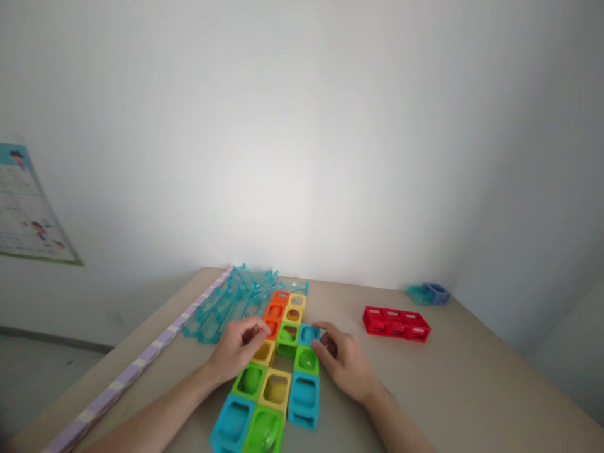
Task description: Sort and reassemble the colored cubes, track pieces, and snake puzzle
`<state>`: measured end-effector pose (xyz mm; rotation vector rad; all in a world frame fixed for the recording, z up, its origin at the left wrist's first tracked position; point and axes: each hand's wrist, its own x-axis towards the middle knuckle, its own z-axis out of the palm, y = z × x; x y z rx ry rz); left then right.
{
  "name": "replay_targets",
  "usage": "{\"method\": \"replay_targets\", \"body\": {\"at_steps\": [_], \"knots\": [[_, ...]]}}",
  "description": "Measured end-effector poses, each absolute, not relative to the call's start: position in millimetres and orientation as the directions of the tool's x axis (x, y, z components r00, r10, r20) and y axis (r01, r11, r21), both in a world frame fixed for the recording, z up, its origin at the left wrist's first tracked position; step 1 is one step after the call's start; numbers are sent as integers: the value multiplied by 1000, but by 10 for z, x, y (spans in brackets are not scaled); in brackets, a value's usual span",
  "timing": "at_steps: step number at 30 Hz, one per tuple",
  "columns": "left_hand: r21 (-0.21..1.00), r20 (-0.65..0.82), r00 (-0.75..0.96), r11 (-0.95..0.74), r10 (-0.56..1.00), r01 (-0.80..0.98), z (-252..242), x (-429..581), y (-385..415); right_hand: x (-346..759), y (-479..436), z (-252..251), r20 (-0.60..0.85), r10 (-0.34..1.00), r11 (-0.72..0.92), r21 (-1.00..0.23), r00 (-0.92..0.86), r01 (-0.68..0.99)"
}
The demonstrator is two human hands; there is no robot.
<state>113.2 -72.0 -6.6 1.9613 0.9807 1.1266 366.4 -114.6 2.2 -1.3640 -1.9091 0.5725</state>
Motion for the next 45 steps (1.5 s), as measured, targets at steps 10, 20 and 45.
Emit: {"method": "replay_targets", "body": {"at_steps": [10,20,45], "knots": [[816,435,374,-534,819,221,-62,1096,-688,3569,-1129,-122,320,945,293,-731,-69,617],[772,475,191,-511,859,379,-95,1103,-594,3541,-1106,-209,296,954,213,-769,41,603],[854,202,124,-237,972,464,-195,1181,-555,3553,-926,-186,268,962,165,-737,58,656]]}}
